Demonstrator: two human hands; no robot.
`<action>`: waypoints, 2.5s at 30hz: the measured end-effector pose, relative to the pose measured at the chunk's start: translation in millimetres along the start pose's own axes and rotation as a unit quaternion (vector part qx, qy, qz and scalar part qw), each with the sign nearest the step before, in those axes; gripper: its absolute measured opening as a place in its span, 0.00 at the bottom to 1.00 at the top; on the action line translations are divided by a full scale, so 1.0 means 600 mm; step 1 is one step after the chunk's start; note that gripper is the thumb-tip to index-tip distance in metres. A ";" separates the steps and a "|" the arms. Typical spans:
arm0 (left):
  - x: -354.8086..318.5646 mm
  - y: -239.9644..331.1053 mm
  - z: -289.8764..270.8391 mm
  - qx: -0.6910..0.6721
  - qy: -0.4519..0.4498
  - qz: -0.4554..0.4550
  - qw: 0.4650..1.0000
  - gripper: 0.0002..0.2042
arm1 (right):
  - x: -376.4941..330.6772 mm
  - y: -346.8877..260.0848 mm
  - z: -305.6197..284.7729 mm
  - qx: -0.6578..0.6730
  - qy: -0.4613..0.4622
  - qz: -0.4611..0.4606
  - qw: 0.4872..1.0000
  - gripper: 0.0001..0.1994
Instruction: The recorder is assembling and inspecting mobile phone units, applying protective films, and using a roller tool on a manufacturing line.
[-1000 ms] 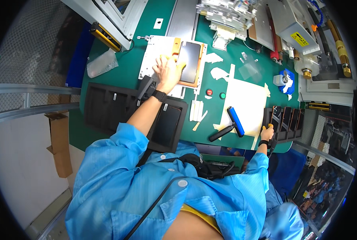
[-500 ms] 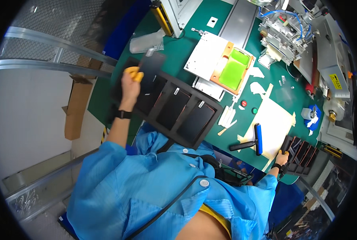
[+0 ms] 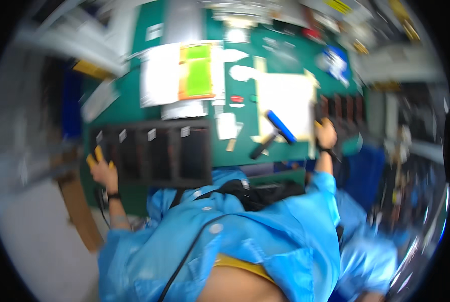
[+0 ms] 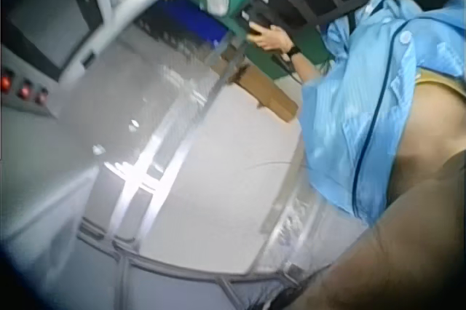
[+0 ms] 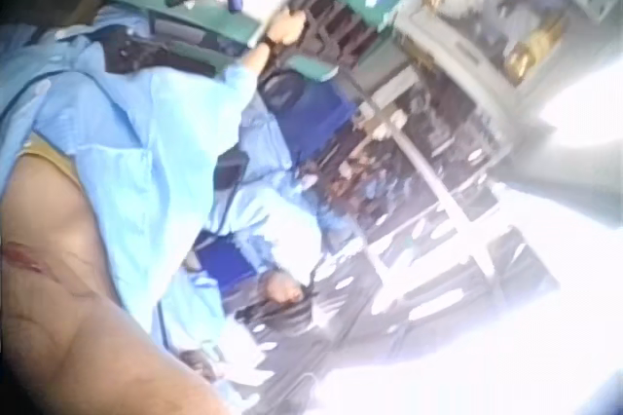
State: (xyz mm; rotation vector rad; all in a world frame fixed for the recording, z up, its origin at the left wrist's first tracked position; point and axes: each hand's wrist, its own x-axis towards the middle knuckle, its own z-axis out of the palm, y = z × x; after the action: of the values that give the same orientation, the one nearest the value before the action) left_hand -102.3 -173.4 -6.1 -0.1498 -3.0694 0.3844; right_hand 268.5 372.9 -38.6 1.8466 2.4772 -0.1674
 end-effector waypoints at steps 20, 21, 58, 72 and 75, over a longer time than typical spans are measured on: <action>-0.238 0.487 -0.095 -0.714 -0.555 -0.038 0.426 0.15 | 0.103 0.212 0.138 0.172 0.122 -0.045 0.976 0.16; -0.238 0.491 -0.080 -0.714 -0.541 -0.033 0.442 0.16 | 0.111 0.225 0.146 0.196 0.031 0.004 0.980 0.17; 0.167 -0.173 0.124 -0.526 -0.220 -0.075 0.818 0.22 | -0.423 -0.435 -0.003 0.287 -0.085 -0.334 0.894 0.11; 0.086 0.201 -0.091 -0.515 0.026 0.196 0.834 0.13 | -0.116 -0.589 0.054 0.482 0.109 -0.197 0.847 0.08; 0.071 0.290 -0.096 -0.501 0.018 0.249 0.828 0.12 | -0.148 -0.621 0.057 0.323 0.148 -0.165 0.920 0.12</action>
State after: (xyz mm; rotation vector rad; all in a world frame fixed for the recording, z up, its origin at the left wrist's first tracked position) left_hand -125.6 12.7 8.0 -0.9556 -2.7690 -1.2380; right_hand -63.6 179.5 -41.8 1.6987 3.2234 -0.8802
